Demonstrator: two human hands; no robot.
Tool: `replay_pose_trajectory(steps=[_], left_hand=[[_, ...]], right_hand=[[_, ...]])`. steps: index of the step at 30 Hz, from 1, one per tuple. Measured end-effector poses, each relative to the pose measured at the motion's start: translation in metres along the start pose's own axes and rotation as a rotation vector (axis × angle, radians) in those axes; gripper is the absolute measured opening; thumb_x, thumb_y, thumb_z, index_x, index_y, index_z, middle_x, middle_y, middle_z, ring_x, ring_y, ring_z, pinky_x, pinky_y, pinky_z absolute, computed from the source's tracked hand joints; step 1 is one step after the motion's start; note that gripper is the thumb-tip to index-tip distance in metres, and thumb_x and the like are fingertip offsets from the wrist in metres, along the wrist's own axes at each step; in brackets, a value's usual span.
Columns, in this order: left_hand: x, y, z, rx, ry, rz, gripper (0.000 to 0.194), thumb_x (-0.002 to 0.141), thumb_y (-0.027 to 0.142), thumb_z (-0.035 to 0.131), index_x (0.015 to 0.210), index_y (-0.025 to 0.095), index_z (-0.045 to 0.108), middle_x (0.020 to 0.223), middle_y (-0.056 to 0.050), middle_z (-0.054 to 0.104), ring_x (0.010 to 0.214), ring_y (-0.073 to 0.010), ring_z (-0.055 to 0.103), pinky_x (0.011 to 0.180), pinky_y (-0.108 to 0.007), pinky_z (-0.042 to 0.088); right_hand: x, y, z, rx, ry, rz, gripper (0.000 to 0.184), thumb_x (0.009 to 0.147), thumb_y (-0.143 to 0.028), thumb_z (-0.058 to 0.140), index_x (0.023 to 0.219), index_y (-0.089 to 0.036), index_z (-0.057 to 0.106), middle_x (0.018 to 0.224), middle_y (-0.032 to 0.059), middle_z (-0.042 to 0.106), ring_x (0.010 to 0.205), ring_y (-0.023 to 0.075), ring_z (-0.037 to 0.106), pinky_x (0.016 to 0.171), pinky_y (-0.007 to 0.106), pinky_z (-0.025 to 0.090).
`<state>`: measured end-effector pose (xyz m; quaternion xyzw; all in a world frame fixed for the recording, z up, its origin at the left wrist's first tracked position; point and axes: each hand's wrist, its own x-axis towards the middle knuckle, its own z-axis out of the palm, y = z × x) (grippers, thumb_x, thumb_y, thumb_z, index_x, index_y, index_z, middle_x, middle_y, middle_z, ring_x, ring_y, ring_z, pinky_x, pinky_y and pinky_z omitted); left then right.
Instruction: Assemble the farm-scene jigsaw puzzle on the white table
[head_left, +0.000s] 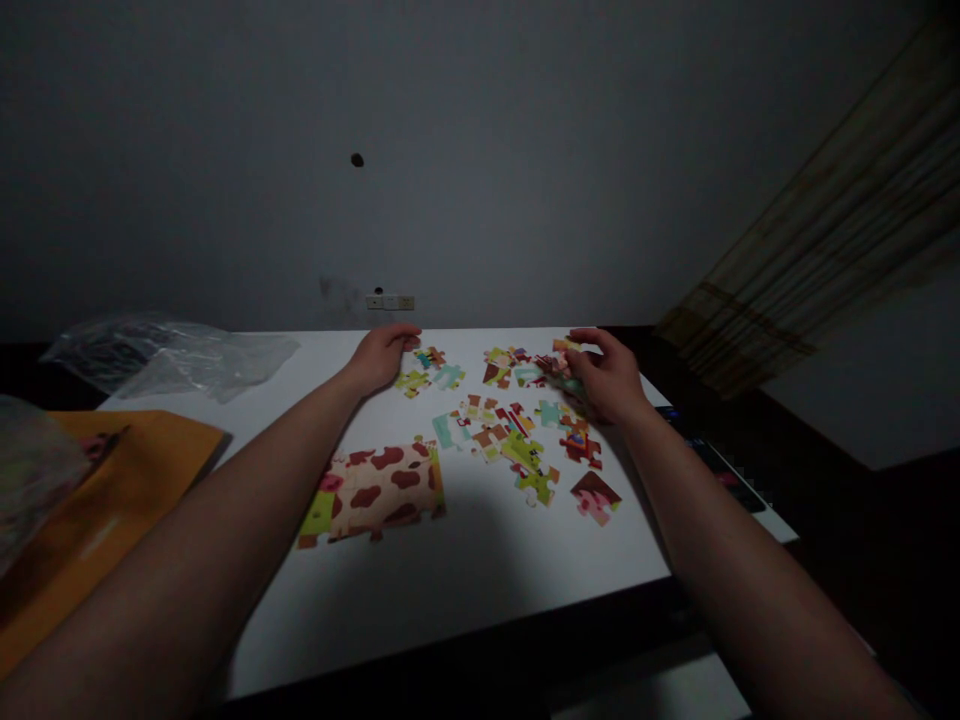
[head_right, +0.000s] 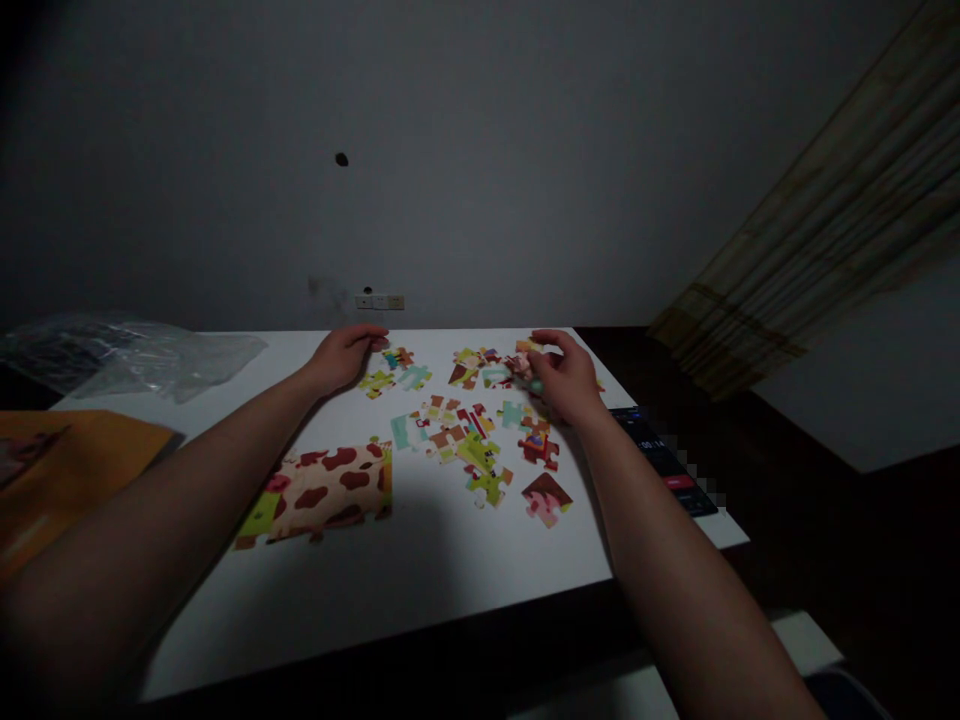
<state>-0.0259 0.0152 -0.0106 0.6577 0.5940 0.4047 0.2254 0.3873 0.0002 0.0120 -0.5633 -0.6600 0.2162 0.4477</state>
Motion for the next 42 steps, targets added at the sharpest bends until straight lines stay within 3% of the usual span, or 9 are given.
replay_pose_trajectory(steps=[3, 6, 11, 15, 19, 26, 32, 37, 42], left_hand=[[-0.001, 0.001, 0.000, 0.031, 0.004, 0.010, 0.049, 0.103, 0.040, 0.049, 0.134, 0.019, 0.079, 0.124, -0.012, 0.085, 0.118, -0.0274, 0.078, 0.119, -0.046, 0.056], [-0.004, 0.007, -0.001, 0.158, -0.041, 0.075, 0.048, 0.100, 0.049, 0.055, 0.129, 0.022, 0.082, 0.128, -0.010, 0.085, 0.122, -0.0314, 0.076, 0.118, -0.049, 0.056], [-0.011, 0.017, -0.002, 0.160, -0.178, 0.173, 0.042, 0.091, 0.054, 0.068, 0.114, 0.025, 0.088, 0.121, -0.009, 0.086, 0.111, -0.0311, 0.078, 0.109, -0.047, 0.060], [-0.012, 0.019, 0.000, 0.260, -0.249, 0.323, 0.051, 0.090, 0.060, 0.072, 0.124, 0.026, 0.087, 0.131, -0.011, 0.082, 0.125, -0.0339, 0.072, 0.121, -0.052, 0.052], [-0.011, 0.016, 0.002, 0.388, -0.244, 0.359, 0.058, 0.094, 0.062, 0.067, 0.133, 0.024, 0.084, 0.137, -0.015, 0.078, 0.131, -0.0370, 0.067, 0.124, -0.058, 0.047], [-0.008, 0.011, 0.004, 0.375, -0.228, 0.393, 0.044, 0.100, 0.050, 0.062, 0.128, 0.024, 0.084, 0.134, -0.013, 0.081, 0.129, -0.0347, 0.068, 0.123, -0.056, 0.045], [-0.006, 0.008, 0.004, 0.359, -0.227, 0.414, 0.043, 0.100, 0.047, 0.062, 0.129, 0.023, 0.084, 0.133, -0.014, 0.080, 0.125, -0.0332, 0.070, 0.121, -0.055, 0.048], [-0.005, 0.006, 0.004, 0.378, -0.220, 0.425, 0.045, 0.100, 0.048, 0.061, 0.129, 0.022, 0.085, 0.133, -0.014, 0.081, 0.126, -0.0343, 0.070, 0.120, -0.055, 0.049], [-0.004, 0.004, 0.004, 0.365, -0.228, 0.423, 0.044, 0.100, 0.047, 0.061, 0.129, 0.024, 0.084, 0.133, -0.012, 0.081, 0.125, -0.0329, 0.071, 0.120, -0.054, 0.050]], right_hand=[[0.002, 0.004, 0.001, 0.028, 0.055, 0.040, 0.042, 0.099, -0.056, 0.065, 0.124, -0.023, 0.071, 0.097, 0.0098, 0.077, 0.081, 0.0256, 0.073, 0.072, 0.037, 0.060], [0.000, 0.007, 0.000, -0.035, -0.045, 0.019, 0.037, 0.100, -0.052, 0.062, 0.123, -0.025, 0.071, 0.086, 0.0057, 0.076, 0.071, 0.0241, 0.071, 0.066, 0.036, 0.057], [-0.005, 0.005, -0.001, -0.186, -0.219, -0.108, 0.025, 0.101, -0.041, 0.064, 0.116, -0.027, 0.076, 0.104, 0.0085, 0.082, 0.087, 0.0256, 0.076, 0.081, 0.039, 0.059], [-0.004, 0.005, -0.002, -0.208, -0.239, -0.126, 0.025, 0.099, -0.034, 0.062, 0.117, -0.026, 0.078, 0.103, 0.0087, 0.082, 0.087, 0.0255, 0.075, 0.081, 0.038, 0.058], [-0.003, 0.008, 0.000, -0.143, -0.251, -0.061, 0.026, 0.094, -0.026, 0.062, 0.115, -0.026, 0.077, 0.094, 0.0074, 0.080, 0.075, 0.0231, 0.073, 0.071, 0.036, 0.056], [-0.002, 0.014, 0.001, -0.018, -0.229, -0.008, 0.033, 0.084, -0.019, 0.056, 0.110, -0.026, 0.074, 0.086, 0.0054, 0.076, 0.070, 0.0221, 0.072, 0.064, 0.033, 0.054], [0.002, 0.021, -0.001, -0.081, -0.209, -0.003, 0.034, 0.080, -0.022, 0.057, 0.107, -0.024, 0.077, 0.083, 0.0060, 0.075, 0.064, 0.0221, 0.066, 0.064, 0.035, 0.050], [0.003, 0.017, -0.002, -0.070, -0.255, -0.020, 0.024, 0.082, -0.026, 0.057, 0.093, -0.023, 0.078, 0.083, 0.0066, 0.077, 0.071, 0.0217, 0.066, 0.065, 0.033, 0.047], [0.001, 0.014, -0.003, -0.021, -0.266, 0.019, 0.023, 0.081, -0.031, 0.058, 0.091, -0.023, 0.078, 0.078, 0.0052, 0.072, 0.064, 0.0196, 0.062, 0.057, 0.030, 0.041]])
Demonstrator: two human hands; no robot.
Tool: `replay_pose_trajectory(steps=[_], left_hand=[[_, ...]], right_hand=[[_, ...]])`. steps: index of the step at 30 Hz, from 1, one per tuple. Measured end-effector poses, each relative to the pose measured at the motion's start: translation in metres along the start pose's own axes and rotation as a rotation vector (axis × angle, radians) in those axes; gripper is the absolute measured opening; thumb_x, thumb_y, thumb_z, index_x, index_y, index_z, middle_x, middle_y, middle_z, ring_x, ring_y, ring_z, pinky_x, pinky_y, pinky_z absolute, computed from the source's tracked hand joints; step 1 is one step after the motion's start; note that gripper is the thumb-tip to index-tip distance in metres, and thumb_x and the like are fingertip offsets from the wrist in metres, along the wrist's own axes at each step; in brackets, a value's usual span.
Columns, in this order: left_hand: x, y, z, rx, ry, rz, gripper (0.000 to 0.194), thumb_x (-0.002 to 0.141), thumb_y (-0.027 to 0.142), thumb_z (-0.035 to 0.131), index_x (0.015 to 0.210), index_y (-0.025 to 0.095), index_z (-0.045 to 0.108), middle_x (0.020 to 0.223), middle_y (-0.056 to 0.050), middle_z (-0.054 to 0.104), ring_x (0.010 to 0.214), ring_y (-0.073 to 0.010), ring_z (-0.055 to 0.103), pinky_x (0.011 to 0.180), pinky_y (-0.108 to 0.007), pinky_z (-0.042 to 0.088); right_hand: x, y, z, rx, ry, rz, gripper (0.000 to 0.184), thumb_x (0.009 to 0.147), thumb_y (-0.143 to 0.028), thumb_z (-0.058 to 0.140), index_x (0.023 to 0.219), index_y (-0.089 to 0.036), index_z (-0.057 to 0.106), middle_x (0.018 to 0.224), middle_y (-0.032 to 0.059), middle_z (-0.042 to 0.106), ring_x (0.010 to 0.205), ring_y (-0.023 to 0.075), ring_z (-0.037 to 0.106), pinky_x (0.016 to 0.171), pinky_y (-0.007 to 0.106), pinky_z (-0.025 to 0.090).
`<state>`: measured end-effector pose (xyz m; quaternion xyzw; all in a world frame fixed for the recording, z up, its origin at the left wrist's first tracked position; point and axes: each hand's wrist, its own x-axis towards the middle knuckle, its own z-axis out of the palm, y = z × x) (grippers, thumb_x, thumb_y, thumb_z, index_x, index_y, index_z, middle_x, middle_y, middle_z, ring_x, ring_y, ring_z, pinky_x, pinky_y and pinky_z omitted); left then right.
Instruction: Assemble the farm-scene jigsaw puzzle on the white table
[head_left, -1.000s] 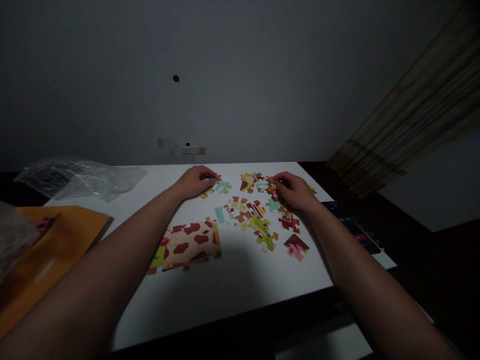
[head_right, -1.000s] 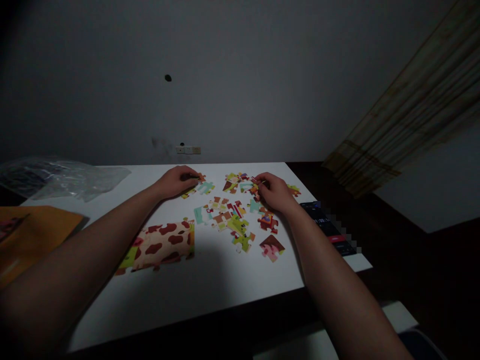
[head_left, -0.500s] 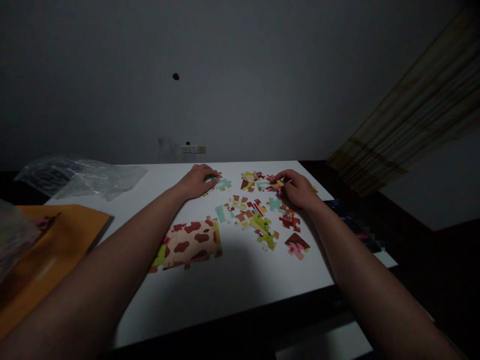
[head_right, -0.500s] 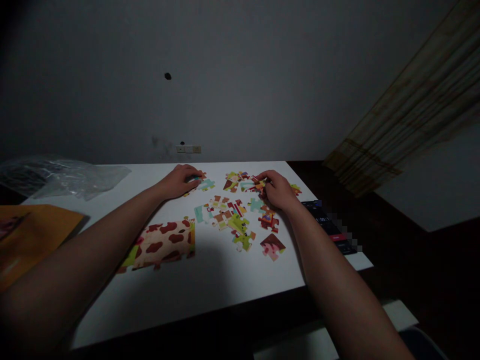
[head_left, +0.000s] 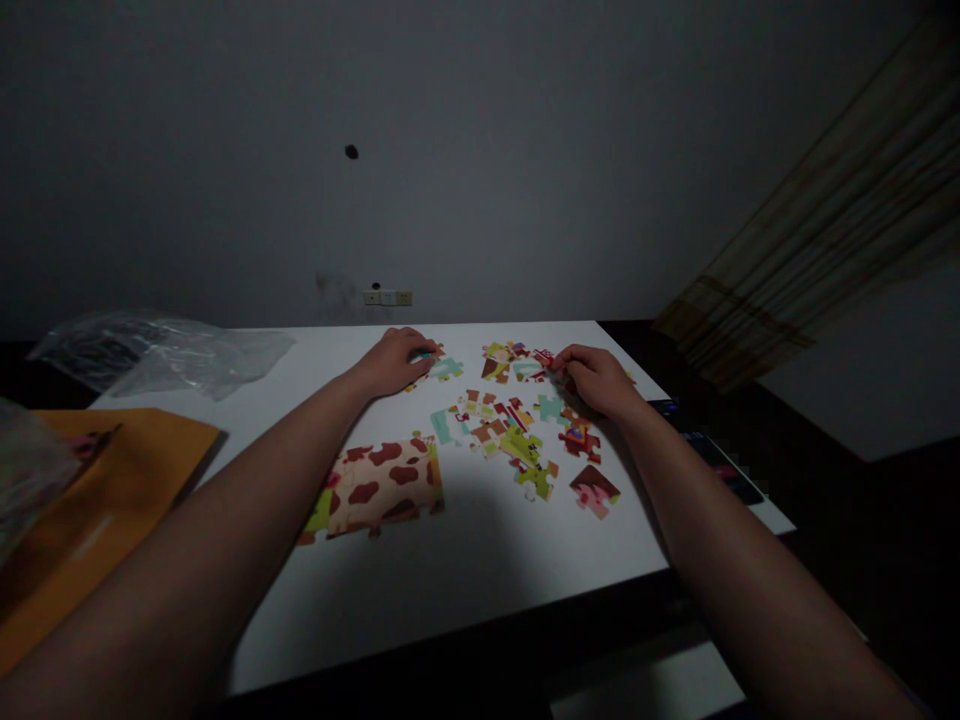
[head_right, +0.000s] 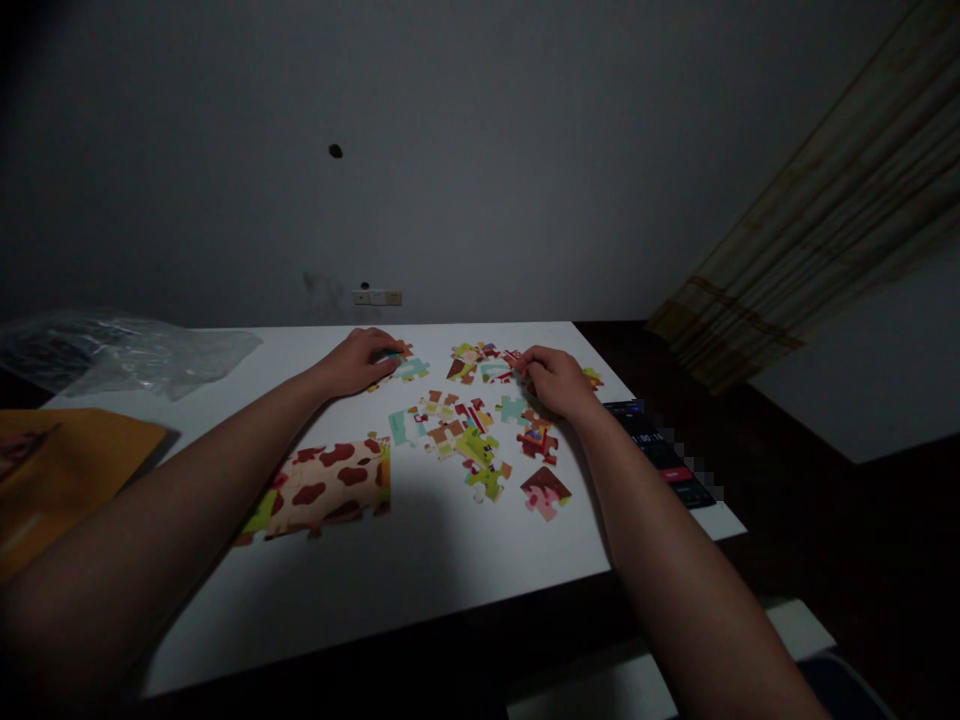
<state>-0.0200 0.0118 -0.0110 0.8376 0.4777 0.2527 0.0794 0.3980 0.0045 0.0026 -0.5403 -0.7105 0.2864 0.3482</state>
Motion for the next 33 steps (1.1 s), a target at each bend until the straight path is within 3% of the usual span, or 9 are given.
replay_pose_trajectory(steps=[4, 10, 23, 25, 28, 30, 33], left_hand=[[0.001, 0.000, 0.000, -0.009, 0.002, -0.006, 0.043, 0.099, 0.047, 0.062, 0.129, 0.025, 0.085, 0.132, -0.011, 0.082, 0.126, -0.0331, 0.071, 0.121, -0.055, 0.050], [0.001, 0.002, -0.001, 0.007, 0.005, -0.008, 0.045, 0.099, 0.049, 0.061, 0.127, 0.025, 0.086, 0.131, -0.012, 0.082, 0.126, -0.0345, 0.071, 0.121, -0.055, 0.050], [0.001, 0.007, -0.002, -0.020, 0.020, -0.031, 0.043, 0.096, 0.048, 0.064, 0.124, 0.025, 0.086, 0.131, -0.012, 0.082, 0.127, -0.0343, 0.071, 0.123, -0.057, 0.049], [0.002, 0.008, -0.004, -0.134, 0.006, -0.078, 0.039, 0.092, 0.048, 0.070, 0.118, 0.026, 0.087, 0.128, -0.012, 0.083, 0.126, -0.0345, 0.072, 0.122, -0.057, 0.051], [0.002, 0.005, -0.014, -0.472, 0.015, -0.287, 0.037, 0.087, 0.050, 0.076, 0.111, 0.024, 0.086, 0.125, -0.015, 0.084, 0.122, -0.0344, 0.076, 0.115, -0.057, 0.058], [-0.001, -0.002, -0.025, -0.701, 0.108, -0.433, 0.041, 0.089, 0.052, 0.072, 0.113, 0.022, 0.084, 0.131, -0.018, 0.082, 0.124, -0.0350, 0.076, 0.113, -0.059, 0.062], [-0.007, -0.014, -0.038, -0.920, 0.222, -0.524, 0.038, 0.089, 0.050, 0.068, 0.112, 0.022, 0.081, 0.133, -0.019, 0.080, 0.130, -0.0363, 0.074, 0.115, -0.060, 0.063]], right_hand=[[-0.002, -0.003, -0.001, 0.097, 0.003, 0.008, 0.024, 0.082, -0.037, 0.058, 0.087, -0.022, 0.077, 0.072, 0.0042, 0.069, 0.059, 0.0180, 0.057, 0.054, 0.030, 0.038], [-0.002, -0.001, -0.003, 0.064, -0.023, -0.028, 0.028, 0.083, -0.040, 0.058, 0.078, -0.021, 0.078, 0.066, 0.0055, 0.067, 0.062, 0.0202, 0.059, 0.057, 0.031, 0.040], [-0.004, -0.006, 0.000, -0.133, -0.025, 0.056, 0.030, 0.088, -0.042, 0.063, 0.095, -0.022, 0.084, 0.067, 0.0044, 0.070, 0.055, 0.0183, 0.057, 0.055, 0.032, 0.039], [-0.004, -0.006, 0.001, -0.139, -0.028, 0.059, 0.029, 0.089, -0.041, 0.064, 0.097, -0.022, 0.084, 0.067, 0.0037, 0.070, 0.054, 0.0178, 0.056, 0.054, 0.032, 0.038], [-0.004, -0.006, 0.001, -0.165, -0.023, 0.051, 0.028, 0.090, -0.042, 0.066, 0.098, -0.023, 0.084, 0.064, 0.0030, 0.069, 0.053, 0.0181, 0.056, 0.054, 0.032, 0.038], [-0.004, -0.006, 0.001, -0.179, -0.023, 0.037, 0.029, 0.090, -0.043, 0.066, 0.099, -0.023, 0.085, 0.063, 0.0028, 0.069, 0.054, 0.0185, 0.057, 0.055, 0.032, 0.038], [-0.003, -0.006, 0.000, -0.197, -0.020, 0.018, 0.030, 0.090, -0.044, 0.067, 0.099, -0.023, 0.086, 0.065, 0.0036, 0.071, 0.057, 0.0192, 0.058, 0.056, 0.032, 0.039]])
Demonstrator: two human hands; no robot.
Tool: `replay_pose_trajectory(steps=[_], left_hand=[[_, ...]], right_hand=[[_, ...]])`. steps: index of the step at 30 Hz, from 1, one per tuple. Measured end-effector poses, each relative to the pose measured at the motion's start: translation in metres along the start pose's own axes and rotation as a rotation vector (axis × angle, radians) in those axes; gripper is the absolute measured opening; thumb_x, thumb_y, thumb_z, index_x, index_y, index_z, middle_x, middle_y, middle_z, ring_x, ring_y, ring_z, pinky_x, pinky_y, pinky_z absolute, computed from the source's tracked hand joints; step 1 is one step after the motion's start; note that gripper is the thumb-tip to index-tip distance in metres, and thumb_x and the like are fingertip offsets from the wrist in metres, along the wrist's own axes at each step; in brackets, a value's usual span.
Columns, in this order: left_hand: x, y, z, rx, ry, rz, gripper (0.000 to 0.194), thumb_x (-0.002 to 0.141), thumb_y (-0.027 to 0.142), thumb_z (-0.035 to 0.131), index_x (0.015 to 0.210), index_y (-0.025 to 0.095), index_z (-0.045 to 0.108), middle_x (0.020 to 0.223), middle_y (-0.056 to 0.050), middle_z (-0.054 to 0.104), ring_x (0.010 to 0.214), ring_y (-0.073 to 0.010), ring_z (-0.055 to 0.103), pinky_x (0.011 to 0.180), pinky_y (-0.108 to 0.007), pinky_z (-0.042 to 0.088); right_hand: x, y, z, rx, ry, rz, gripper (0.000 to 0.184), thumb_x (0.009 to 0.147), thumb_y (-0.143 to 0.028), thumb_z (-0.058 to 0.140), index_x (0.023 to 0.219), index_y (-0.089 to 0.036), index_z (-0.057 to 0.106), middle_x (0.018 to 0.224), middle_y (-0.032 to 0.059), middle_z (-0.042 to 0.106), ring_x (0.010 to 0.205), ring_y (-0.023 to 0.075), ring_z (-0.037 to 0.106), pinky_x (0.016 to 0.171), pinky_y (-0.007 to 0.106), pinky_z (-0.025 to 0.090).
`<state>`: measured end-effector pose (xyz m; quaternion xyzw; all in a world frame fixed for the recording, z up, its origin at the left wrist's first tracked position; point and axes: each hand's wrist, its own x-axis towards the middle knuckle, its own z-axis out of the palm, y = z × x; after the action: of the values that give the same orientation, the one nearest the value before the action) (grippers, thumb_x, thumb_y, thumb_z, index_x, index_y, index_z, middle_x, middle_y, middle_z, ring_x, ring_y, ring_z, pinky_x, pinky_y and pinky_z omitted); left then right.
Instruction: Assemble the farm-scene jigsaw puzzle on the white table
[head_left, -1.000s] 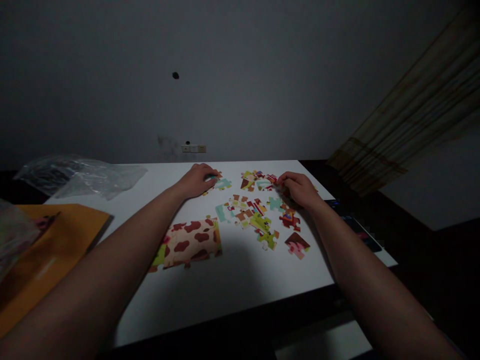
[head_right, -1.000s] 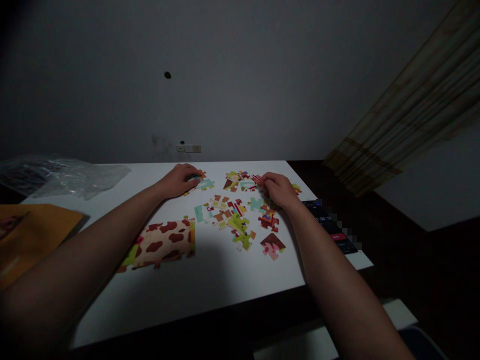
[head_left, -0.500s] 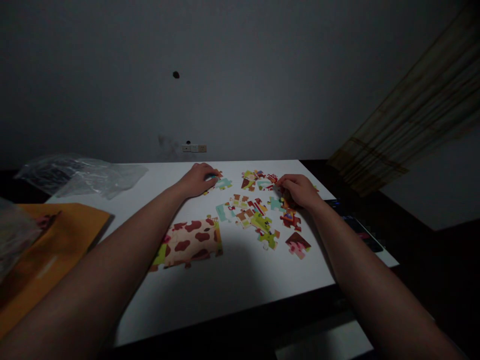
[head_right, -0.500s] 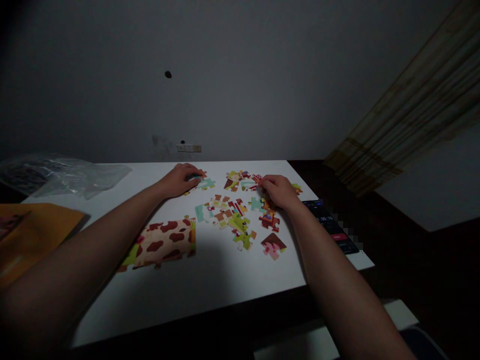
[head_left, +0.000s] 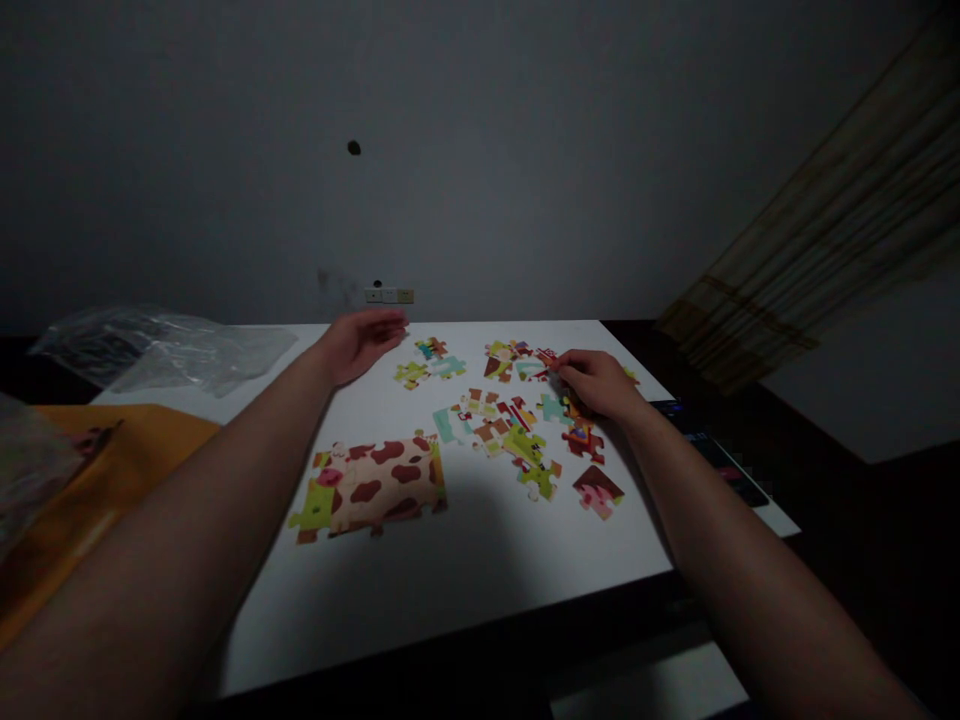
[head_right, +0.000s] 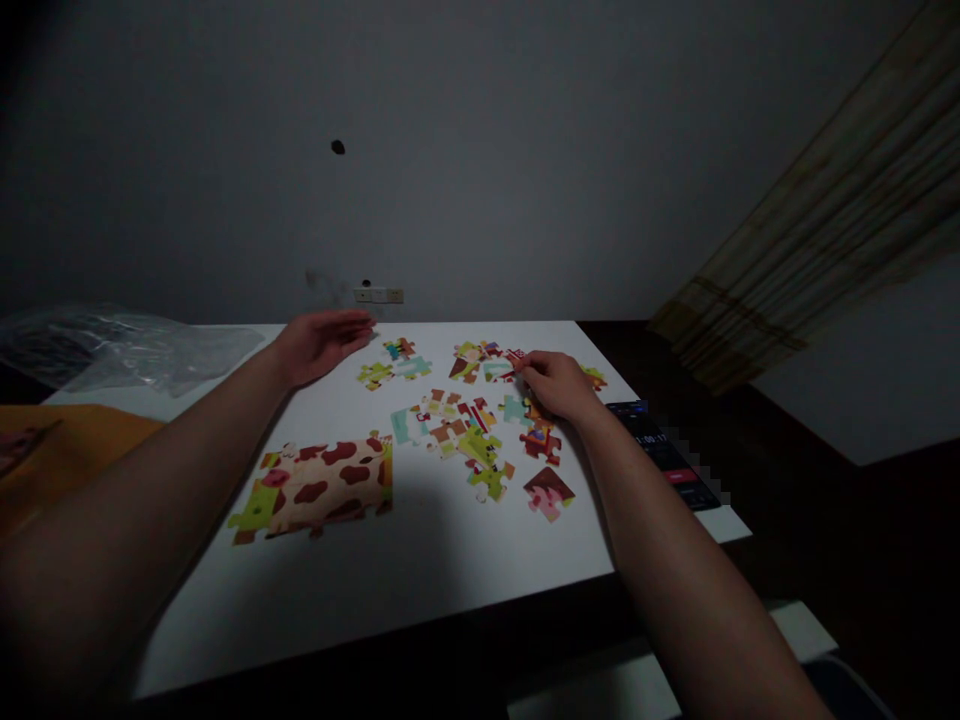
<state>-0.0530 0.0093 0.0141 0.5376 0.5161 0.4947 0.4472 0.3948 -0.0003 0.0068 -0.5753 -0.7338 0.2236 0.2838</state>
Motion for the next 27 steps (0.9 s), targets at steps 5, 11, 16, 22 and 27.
replay_pose_trajectory(steps=[5, 11, 16, 22, 27], left_hand=[[0.005, -0.007, -0.009, -0.133, 0.173, -0.037, 0.034, 0.085, 0.044, 0.068, 0.110, 0.022, 0.078, 0.120, -0.017, 0.082, 0.118, -0.0360, 0.077, 0.106, -0.061, 0.067], [0.004, -0.019, -0.015, 0.648, 0.317, 0.191, 0.032, 0.082, 0.039, 0.070, 0.106, 0.023, 0.081, 0.120, -0.013, 0.083, 0.119, -0.0342, 0.075, 0.115, -0.053, 0.056], [0.005, -0.029, -0.017, 1.018, 0.005, 0.259, 0.047, 0.086, 0.049, 0.068, 0.123, 0.023, 0.083, 0.137, -0.015, 0.078, 0.132, -0.0359, 0.069, 0.124, -0.052, 0.048], [0.006, -0.028, -0.012, 1.119, 0.010, 0.225, 0.060, 0.092, 0.054, 0.065, 0.141, 0.021, 0.077, 0.153, -0.018, 0.071, 0.144, -0.0411, 0.062, 0.125, -0.057, 0.045], [0.003, -0.024, -0.011, 1.086, 0.054, 0.197, 0.074, 0.090, 0.052, 0.067, 0.155, 0.016, 0.064, 0.151, -0.020, 0.072, 0.137, -0.0417, 0.067, 0.118, -0.053, 0.052]], right_hand=[[0.001, 0.001, 0.000, -0.009, -0.005, -0.015, 0.030, 0.092, -0.044, 0.066, 0.100, -0.024, 0.087, 0.077, 0.0070, 0.078, 0.063, 0.0207, 0.063, 0.059, 0.033, 0.042], [0.001, 0.003, 0.000, 0.004, -0.006, -0.023, 0.031, 0.091, -0.048, 0.070, 0.097, -0.022, 0.086, 0.066, 0.0060, 0.072, 0.057, 0.0207, 0.058, 0.056, 0.034, 0.040], [-0.001, -0.001, 0.000, 0.006, -0.010, -0.040, 0.032, 0.091, -0.049, 0.070, 0.097, -0.023, 0.086, 0.066, 0.0052, 0.072, 0.061, 0.0214, 0.059, 0.059, 0.034, 0.042], [-0.002, -0.001, 0.001, 0.034, -0.024, -0.007, 0.038, 0.096, -0.057, 0.067, 0.099, -0.023, 0.085, 0.070, 0.0048, 0.071, 0.057, 0.0193, 0.057, 0.057, 0.034, 0.040], [-0.001, 0.000, -0.003, 0.076, 0.019, 0.032, 0.055, 0.101, -0.071, 0.058, 0.094, -0.022, 0.081, 0.072, 0.0054, 0.072, 0.054, 0.0179, 0.056, 0.053, 0.032, 0.038]])
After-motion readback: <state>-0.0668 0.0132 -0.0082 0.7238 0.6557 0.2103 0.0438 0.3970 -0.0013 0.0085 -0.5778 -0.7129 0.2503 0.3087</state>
